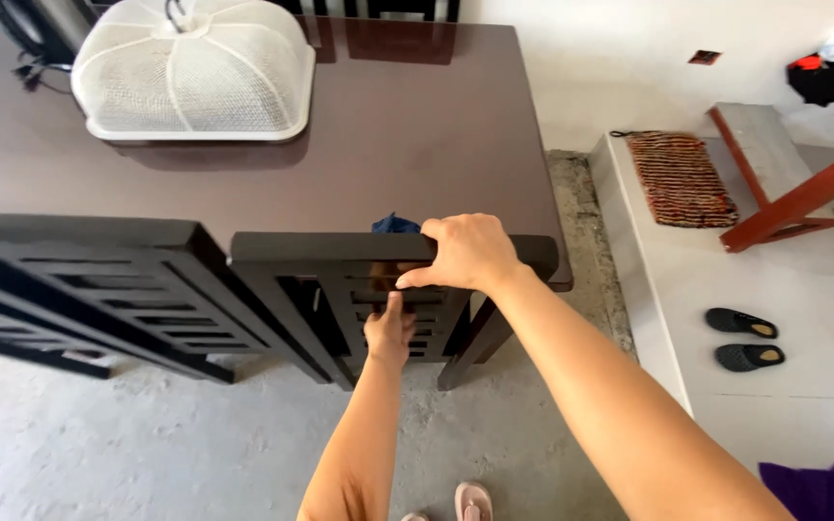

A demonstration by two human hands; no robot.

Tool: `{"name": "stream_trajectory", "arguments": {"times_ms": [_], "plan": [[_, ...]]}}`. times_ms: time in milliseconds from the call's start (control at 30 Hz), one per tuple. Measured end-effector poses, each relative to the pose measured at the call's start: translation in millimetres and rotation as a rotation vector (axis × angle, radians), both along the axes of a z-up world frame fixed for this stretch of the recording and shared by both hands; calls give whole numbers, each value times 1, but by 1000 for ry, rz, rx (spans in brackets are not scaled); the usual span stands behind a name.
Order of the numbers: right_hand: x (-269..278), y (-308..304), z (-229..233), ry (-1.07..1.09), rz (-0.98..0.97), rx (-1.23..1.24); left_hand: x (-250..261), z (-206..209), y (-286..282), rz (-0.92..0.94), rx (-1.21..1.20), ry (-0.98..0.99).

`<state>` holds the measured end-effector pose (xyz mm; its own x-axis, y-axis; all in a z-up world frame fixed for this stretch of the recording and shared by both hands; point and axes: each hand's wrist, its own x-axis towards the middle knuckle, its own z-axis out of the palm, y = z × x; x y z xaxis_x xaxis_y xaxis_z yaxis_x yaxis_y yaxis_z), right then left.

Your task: Cleaning a dining table, chairs, a pot lid, and a kitchen faucet using a rag.

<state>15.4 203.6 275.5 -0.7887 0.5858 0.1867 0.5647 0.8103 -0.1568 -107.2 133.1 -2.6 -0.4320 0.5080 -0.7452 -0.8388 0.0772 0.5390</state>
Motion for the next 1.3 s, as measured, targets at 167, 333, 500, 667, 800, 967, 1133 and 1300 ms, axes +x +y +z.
{"name": "stream_trajectory", "arguments": {"times_ms": [167, 333, 500, 667, 800, 967, 1133, 1300], "plan": [[-2, -1, 7, 49, 63, -63, 13, 60, -17, -333, -49, 186], [-4, 11, 8, 186, -51, -381, 28, 151, -34, -793, 60, 598], [3, 50, -6, 308, 40, -435, 30, 261, -38, -666, 137, 1577], [13, 74, 23, 157, 51, -541, 13, 298, -3, -509, 75, 1641], [18, 101, 35, 27, 21, -649, -1, 291, 37, -445, -19, 1619], [15, 169, -22, -20, 81, -711, -11, 260, 82, -372, -149, 1621], [-15, 211, -120, -18, 500, -627, -18, 239, 97, -254, -182, 1684], [-63, 190, -186, -121, 833, -385, -16, 250, 94, -253, -302, 1559]]}}
